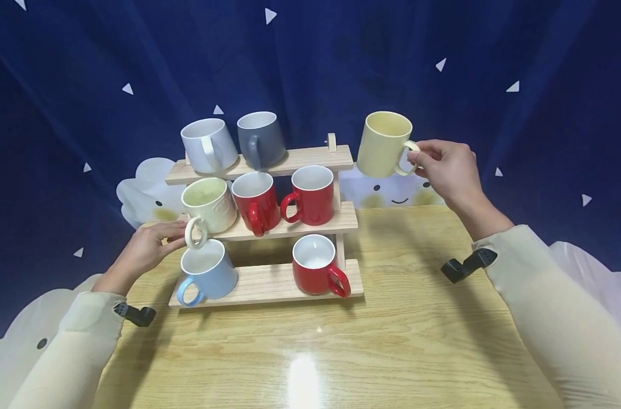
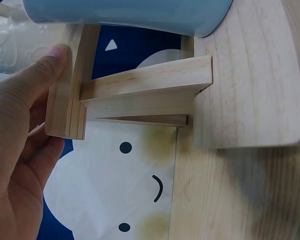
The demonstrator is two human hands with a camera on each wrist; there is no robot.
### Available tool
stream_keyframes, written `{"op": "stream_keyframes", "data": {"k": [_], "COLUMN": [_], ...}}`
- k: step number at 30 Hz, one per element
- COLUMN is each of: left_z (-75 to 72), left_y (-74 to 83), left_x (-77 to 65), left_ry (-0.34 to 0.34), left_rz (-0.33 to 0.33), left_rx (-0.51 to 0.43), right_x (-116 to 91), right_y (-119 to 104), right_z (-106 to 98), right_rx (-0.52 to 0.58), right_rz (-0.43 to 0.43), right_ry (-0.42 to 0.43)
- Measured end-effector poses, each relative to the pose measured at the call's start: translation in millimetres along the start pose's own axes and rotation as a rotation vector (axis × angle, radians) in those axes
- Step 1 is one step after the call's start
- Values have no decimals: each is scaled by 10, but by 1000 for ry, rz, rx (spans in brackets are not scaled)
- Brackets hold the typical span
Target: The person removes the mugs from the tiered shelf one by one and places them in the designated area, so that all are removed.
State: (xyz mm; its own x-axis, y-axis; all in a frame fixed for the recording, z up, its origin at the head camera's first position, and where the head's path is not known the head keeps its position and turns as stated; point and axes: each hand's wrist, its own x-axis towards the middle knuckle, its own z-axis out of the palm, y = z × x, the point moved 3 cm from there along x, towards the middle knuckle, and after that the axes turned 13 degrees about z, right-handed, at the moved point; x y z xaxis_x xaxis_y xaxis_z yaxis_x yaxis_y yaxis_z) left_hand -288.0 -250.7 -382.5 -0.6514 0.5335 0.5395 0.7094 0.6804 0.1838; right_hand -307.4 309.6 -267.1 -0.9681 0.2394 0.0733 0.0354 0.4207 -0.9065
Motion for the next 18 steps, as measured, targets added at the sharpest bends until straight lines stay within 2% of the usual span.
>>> {"op": "stream_keyframes", "data": {"k": [7,15,18], "left_z": [-11,-2,-11], "left_y": [16,3,7], "left_x": [2,12,14], "left_ry": [-4,-4,-5], "left_rz": [-8,9,15], "left_rx": [-6,5,9], "right_x": [-8,-40,-37], "right_y": [177,432,532], "right_z": [5,65,106], "right_rx": [-85,-116,-98], "right_rz": [-20,-29,-19], "right_ry": [25,27,12]}}
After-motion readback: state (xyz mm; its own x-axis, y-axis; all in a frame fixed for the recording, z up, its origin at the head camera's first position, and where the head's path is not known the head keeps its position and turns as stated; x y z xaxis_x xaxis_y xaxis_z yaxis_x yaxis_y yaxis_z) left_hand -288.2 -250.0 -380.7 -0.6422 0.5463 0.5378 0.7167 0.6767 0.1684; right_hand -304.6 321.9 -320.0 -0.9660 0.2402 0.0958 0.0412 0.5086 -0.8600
